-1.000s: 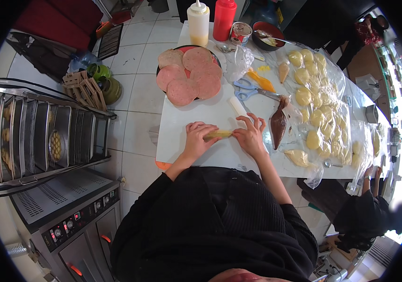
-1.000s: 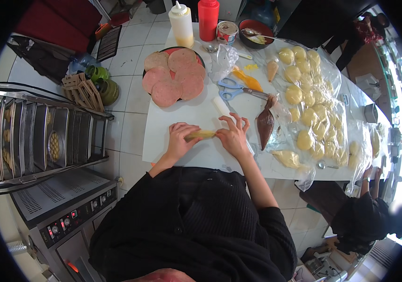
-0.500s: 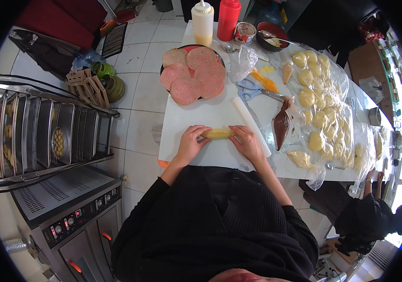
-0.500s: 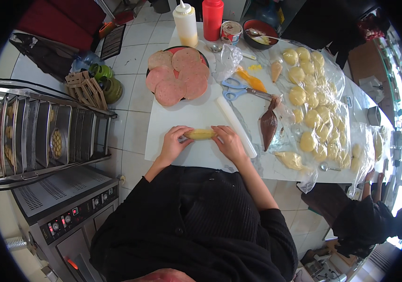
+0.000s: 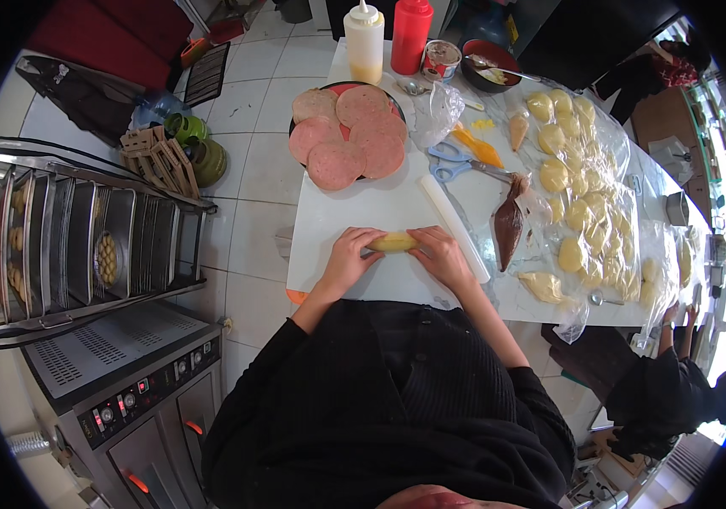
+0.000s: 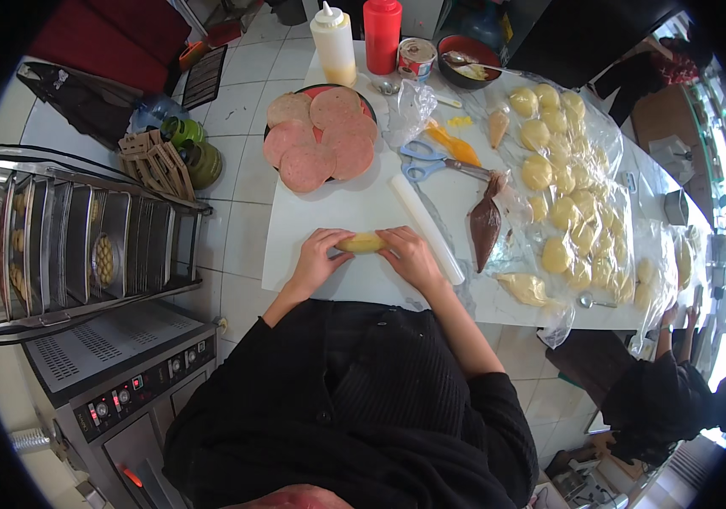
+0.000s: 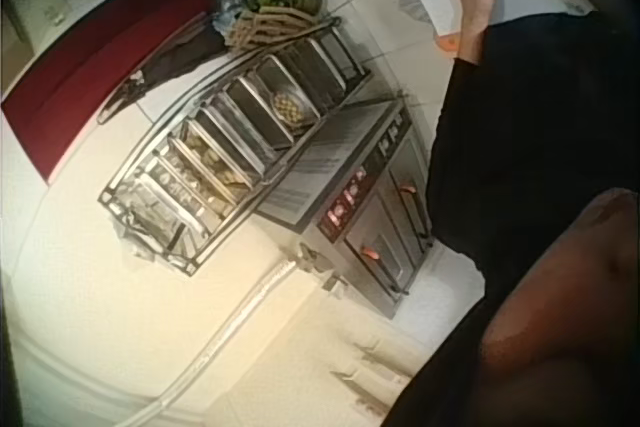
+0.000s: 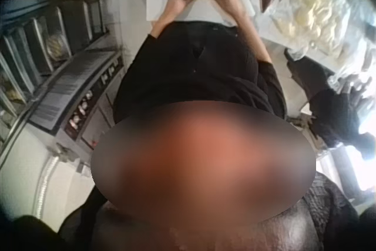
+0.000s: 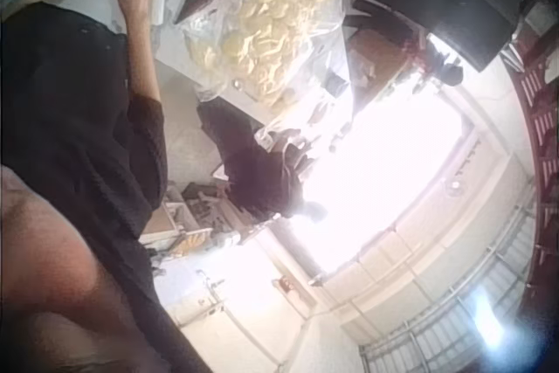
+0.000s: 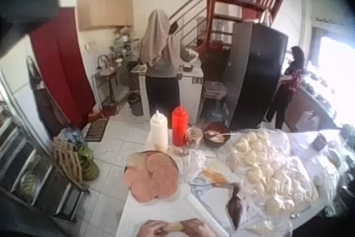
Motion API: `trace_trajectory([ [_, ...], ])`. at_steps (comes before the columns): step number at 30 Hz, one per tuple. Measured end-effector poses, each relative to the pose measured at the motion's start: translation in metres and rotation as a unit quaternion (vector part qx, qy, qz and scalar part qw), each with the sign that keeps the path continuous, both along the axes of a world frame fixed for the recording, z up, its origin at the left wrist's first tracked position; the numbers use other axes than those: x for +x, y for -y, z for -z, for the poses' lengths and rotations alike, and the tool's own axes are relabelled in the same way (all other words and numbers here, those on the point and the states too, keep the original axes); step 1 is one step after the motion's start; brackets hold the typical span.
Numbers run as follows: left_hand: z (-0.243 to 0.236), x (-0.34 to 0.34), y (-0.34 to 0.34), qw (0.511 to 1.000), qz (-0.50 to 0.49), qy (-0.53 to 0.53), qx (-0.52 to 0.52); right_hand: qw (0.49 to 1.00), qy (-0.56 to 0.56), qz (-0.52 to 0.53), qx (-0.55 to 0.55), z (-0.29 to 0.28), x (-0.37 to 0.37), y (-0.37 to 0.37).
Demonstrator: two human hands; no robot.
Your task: The person rolls pieces of dough, places slices of meat inside, and arranges the filled dough pieces on a baking tray.
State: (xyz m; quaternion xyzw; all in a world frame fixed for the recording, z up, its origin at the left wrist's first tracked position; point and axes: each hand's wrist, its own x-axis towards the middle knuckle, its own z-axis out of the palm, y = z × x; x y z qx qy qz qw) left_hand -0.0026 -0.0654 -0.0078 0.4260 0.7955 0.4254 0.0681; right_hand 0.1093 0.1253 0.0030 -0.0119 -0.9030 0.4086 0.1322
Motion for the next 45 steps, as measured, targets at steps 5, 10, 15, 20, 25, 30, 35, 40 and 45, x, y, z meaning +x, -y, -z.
trace_trajectory([
  [5, -0.002, -0.006, -0.010, 0.985, -0.025, 0.169, 0.003, 0.996, 0.032, 0.009, -0.077, 0.007, -0.007, -0.008],
  [10, -0.019, -0.025, -0.017, 0.916, -0.019, 0.396, -0.055, 0.889, 0.228, 0.021, -0.398, -0.006, -0.010, -0.026],
  [15, -0.012, -0.024, -0.031, 0.924, -0.085, 0.342, -0.146, 0.907, 0.305, 0.116, -0.267, -0.017, -0.020, -0.008],
  [20, -0.016, -0.017, -0.024, 0.962, -0.082, 0.073, -0.251, 0.954, 0.254, 0.117, -0.104, -0.024, -0.009, -0.011],
  [25, -0.022, -0.018, -0.013, 0.988, 0.004, 0.105, -0.114, 0.978, 0.149, 0.066, -0.128, -0.007, 0.004, -0.011],
  [30, 0.002, -0.015, -0.003, 0.993, 0.031, 0.086, -0.068, 0.967, 0.144, 0.130, -0.167, -0.008, 0.004, -0.004],
  [35, -0.015, -0.011, -0.002, 0.987, -0.046, 0.152, -0.002, 0.964, 0.111, 0.136, -0.199, -0.003, 0.010, -0.008],
  [40, 0.000, -0.009, 0.002, 0.983, -0.041, 0.180, -0.018, 0.960, 0.136, 0.141, -0.199, -0.004, 0.007, -0.002],
  [45, 0.003, -0.009, 0.002, 0.986, -0.047, 0.159, 0.009, 0.967, 0.124, 0.149, -0.164, -0.004, 0.009, -0.003],
])
